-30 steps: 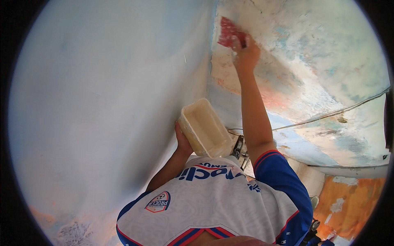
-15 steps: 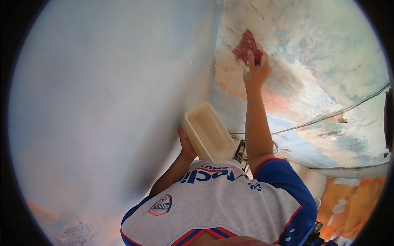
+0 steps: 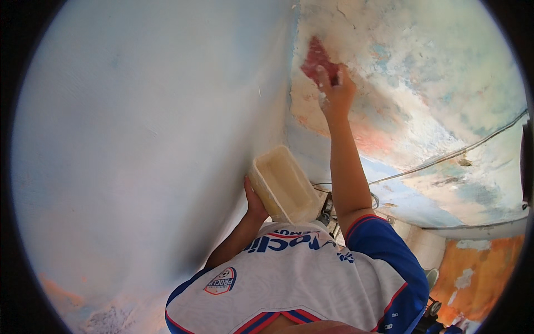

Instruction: The person applies patching compound to a wall using a putty knife and then scrapes the tool clean in a container.

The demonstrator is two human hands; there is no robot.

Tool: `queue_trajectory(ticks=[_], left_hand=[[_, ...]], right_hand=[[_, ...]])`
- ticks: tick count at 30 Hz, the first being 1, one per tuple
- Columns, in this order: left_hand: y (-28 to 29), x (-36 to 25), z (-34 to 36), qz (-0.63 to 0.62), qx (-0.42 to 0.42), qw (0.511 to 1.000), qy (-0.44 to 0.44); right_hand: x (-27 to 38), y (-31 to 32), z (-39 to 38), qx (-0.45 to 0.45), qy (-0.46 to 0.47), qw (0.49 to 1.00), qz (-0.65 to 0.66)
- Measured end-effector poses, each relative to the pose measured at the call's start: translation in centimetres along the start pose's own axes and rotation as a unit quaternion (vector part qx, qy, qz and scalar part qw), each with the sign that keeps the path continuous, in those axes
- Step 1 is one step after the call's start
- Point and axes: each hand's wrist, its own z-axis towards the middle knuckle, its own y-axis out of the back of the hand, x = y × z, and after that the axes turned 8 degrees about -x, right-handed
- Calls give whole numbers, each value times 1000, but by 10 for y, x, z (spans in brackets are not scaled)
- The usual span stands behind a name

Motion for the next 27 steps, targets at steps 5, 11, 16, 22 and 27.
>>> queue_trajectory(ticks=[5,11,16,22,27], left_hand=[[20,7,2,0,-3,999,33],[12,4,5,-30,14,999,5],[12,7,9,-30,15,998,45],[-5,4,5,-27,-2,999,18],[0,9,12,-13,14,999,38]], right_hand=[[-15,-10,22,-16,158,974,-162],[-4,3,-14,52,-7,997,-55],[-18,-5,-1,10,95,987,-131],[0,22,-24,19,29,995,-92],[-20,-10,8,12,131,981,-142]])
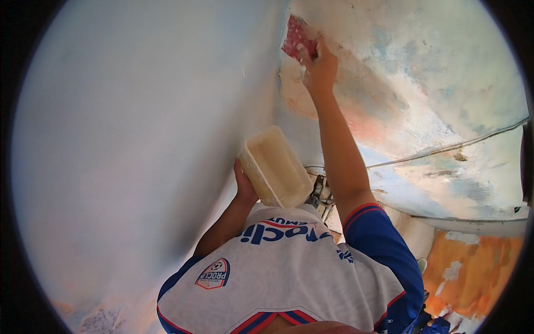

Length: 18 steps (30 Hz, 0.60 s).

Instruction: The person applies patching compound to a wall using a putty knife and then scrapes the tool clean in a container.

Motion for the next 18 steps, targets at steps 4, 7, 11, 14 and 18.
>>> queue_trajectory(ticks=[4,7,11,14,18], left_hand=[[-1,2,-5,-9,-48,999,8],[1,1,-4,-17,-50,999,-3],[3,1,-3,-16,-51,998,29],[6,2,-2,-24,-64,998,8],[2,-1,-5,-23,-67,997,-20]], right_hand=[[-9,29,-16,-86,-54,995,23],[7,41,-44,-6,-146,985,92],[-34,-8,-58,113,-78,989,62],[-42,-4,-50,-6,-46,998,-32],[-48,45,-67,-103,-140,981,87]])
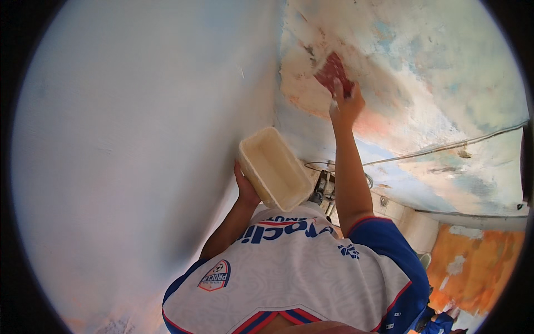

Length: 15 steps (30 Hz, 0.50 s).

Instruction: The person applies patching compound to a wall using a putty knife and then scrapes the tool clean in a container.

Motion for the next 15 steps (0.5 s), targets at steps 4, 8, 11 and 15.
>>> queue_trajectory(ticks=[4,8,11,15], left_hand=[[16,3,8,3,-6,1000,6],[11,3,7,25,22,999,22],[7,2,1,34,-17,999,8],[10,3,7,12,-10,1000,2]], right_hand=[[8,2,-19,175,-4,983,-48],[-14,-38,-4,168,62,980,-84],[-13,-15,12,72,10,993,-89],[-23,34,-19,46,-115,991,-45]])
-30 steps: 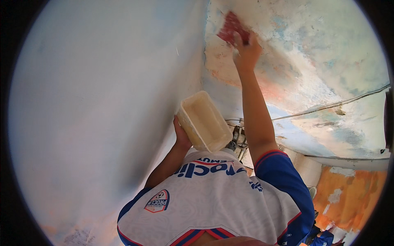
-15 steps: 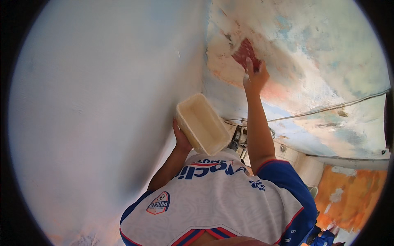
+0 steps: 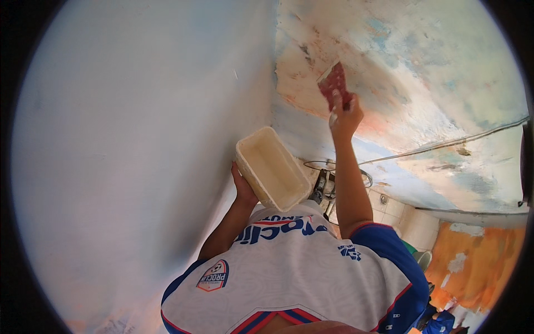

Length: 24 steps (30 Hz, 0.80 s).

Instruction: The person applies patching compound to a wall using a putty knife and then scrapes the tool clean in a container.

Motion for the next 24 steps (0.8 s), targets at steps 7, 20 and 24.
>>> queue_trajectory(ticks=[7,20,24], left_hand=[[-1,2,0,12,8,999,32],[2,1,-6,14,18,999,29],[-2,-3,-13,18,-24,1000,-4]], right_hand=[[-6,-51,13,65,141,983,-102],[-37,-47,0,126,152,970,-144],[-32,-9,28,21,131,984,-120]])
